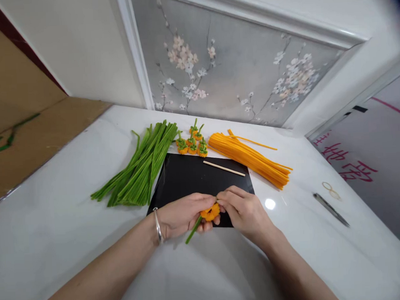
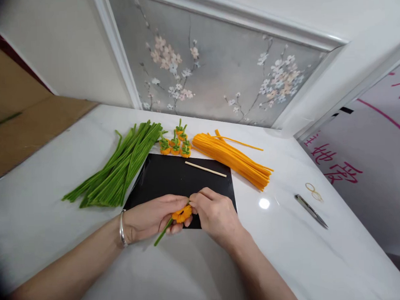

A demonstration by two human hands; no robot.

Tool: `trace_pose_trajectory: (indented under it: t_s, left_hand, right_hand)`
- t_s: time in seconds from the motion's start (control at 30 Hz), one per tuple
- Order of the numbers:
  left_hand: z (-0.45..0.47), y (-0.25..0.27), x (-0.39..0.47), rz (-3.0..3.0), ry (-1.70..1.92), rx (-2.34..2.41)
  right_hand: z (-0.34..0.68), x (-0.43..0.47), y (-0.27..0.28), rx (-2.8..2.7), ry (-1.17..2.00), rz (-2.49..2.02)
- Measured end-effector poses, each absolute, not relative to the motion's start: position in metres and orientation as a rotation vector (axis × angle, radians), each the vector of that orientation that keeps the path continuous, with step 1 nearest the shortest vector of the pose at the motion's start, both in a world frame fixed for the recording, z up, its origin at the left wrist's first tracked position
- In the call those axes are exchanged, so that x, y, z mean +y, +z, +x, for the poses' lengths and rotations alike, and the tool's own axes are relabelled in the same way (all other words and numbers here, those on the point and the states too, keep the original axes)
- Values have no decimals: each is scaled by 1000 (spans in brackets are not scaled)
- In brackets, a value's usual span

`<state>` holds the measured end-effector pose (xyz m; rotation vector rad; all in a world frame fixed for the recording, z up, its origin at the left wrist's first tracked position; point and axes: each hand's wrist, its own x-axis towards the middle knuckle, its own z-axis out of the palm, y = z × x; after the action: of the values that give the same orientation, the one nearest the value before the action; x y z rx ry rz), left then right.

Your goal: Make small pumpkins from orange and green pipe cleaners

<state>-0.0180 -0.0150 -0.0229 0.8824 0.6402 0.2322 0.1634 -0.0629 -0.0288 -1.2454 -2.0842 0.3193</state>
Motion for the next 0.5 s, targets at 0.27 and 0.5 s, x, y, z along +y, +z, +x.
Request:
trace_pose_trajectory:
  t_s: [0.27,0.5]
  left_hand:
    - [-19,-14,-14,876,293,602]
    - [-17,-12,-17,946,378,653]
  right_hand:
    - [166,-67,-22,-2025,297,-1327]
    - [165,-68,-20,-1957,441,-1356]
